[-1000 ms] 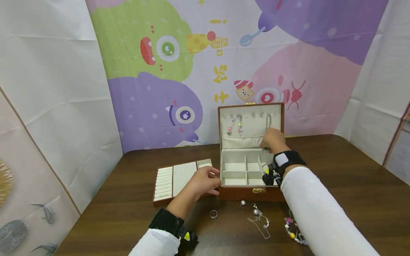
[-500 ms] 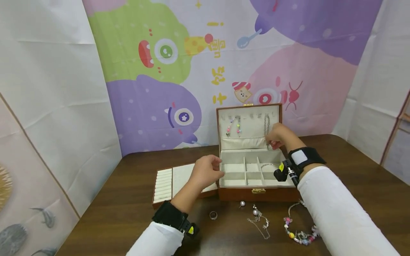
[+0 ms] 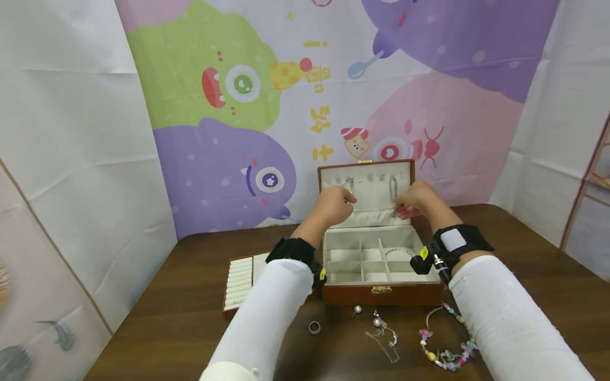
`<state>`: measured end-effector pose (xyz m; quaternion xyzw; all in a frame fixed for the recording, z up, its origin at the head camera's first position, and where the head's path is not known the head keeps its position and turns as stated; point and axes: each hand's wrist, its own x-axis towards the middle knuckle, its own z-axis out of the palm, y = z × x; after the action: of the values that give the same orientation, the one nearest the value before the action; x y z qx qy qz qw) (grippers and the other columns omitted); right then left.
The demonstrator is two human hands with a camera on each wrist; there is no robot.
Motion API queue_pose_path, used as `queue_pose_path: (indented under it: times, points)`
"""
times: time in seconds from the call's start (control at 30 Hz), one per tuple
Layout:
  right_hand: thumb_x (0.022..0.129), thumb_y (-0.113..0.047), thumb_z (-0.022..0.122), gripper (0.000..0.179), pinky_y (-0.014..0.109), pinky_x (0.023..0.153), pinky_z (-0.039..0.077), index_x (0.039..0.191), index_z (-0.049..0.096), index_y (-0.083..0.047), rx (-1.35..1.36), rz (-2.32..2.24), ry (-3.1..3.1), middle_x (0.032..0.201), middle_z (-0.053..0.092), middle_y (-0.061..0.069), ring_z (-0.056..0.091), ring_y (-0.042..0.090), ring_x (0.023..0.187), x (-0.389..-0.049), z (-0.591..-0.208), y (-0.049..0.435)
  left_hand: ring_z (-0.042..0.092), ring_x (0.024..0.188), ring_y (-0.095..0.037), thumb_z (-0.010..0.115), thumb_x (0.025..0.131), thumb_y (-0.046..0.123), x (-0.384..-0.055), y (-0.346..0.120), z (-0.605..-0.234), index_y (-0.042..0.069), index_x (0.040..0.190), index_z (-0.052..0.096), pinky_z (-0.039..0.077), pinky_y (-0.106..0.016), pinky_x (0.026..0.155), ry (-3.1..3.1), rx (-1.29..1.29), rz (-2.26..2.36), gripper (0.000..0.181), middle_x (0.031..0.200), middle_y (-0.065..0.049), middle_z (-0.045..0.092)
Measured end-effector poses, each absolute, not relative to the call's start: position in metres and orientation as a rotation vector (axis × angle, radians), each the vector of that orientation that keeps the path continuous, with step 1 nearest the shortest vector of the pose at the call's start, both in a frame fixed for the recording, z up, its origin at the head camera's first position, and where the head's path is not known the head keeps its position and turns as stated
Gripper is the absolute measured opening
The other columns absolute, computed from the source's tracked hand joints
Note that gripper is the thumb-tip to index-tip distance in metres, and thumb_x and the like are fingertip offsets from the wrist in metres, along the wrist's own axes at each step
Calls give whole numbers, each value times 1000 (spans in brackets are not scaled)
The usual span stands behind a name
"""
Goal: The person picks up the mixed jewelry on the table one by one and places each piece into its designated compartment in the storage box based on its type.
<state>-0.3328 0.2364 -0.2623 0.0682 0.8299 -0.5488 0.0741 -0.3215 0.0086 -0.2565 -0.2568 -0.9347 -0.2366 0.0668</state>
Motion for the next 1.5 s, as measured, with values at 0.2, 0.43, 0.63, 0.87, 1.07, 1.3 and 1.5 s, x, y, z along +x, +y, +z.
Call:
queue_pose_path:
  times: [0.2, 0.43, 0.63, 0.87, 1.07, 1.3, 1.5]
  points:
    - [93, 2, 54, 8, 25, 62, 58, 88, 51, 7, 232, -1907, 2276, 62, 62, 8, 65, 13, 53, -333, -261, 239, 59, 115, -22, 57, 93, 6, -347, 25, -264, 9, 117, 72, 50, -30, 92, -2909, -646, -573, 28, 118, -5, 68]
    - [93, 1, 56, 8, 27, 64, 58, 89, 51, 6, 256, -2023, 2198, 61, 64, 8, 67, 14, 53, -334, -259, 234, 64, 99, -17, 60, 95, 16, -360, 42, -289, 14, 108, 72, 54, -30, 78, -2955, -533, -80, 18, 109, 0, 69]
    - [93, 2, 55, 6, 26, 66, 58, 91, 51, 6, 263, -2080, 2168, 63, 64, 8, 67, 13, 55, -338, -260, 226, 64, 97, -18, 61, 94, 21, -361, 49, -296, 15, 108, 71, 55, -32, 74, -2929, -475, 49, 18, 110, -2, 68]
    - [95, 0, 54, 7, 25, 66, 57, 94, 53, 7, 262, -2178, 2138, 61, 65, 8, 66, 13, 53, -343, -261, 220, 62, 103, -18, 59, 94, 23, -357, 53, -299, 16, 110, 69, 54, -35, 77, -2980, -450, 109, 20, 116, -1, 65]
    - [95, -2, 57, 9, 26, 63, 58, 94, 55, 7, 291, -2216, 2157, 60, 65, 7, 66, 13, 53, -351, -265, 215, 61, 106, -19, 58, 96, 23, -352, 53, -298, 16, 115, 69, 53, -35, 82, -3011, -472, 109, 23, 121, -1, 64]
    - [96, -11, 60, 26, 26, 67, 57, 109, 56, 11, 292, -2188, 2203, 64, 65, 6, 67, 12, 55, -355, -268, 201, 61, 102, -16, 62, 93, 23, -352, 51, -295, 16, 114, 68, 54, -32, 76, -3017, -491, 54, 22, 117, 0, 64]
    - [98, -13, 57, 39, 26, 70, 57, 124, 51, 15, 291, -2154, 2229, 66, 65, 6, 67, 11, 57, -358, -274, 201, 61, 100, -15, 62, 93, 21, -353, 49, -297, 16, 114, 67, 54, -32, 72, -3033, -474, 28, 22, 117, 1, 64]
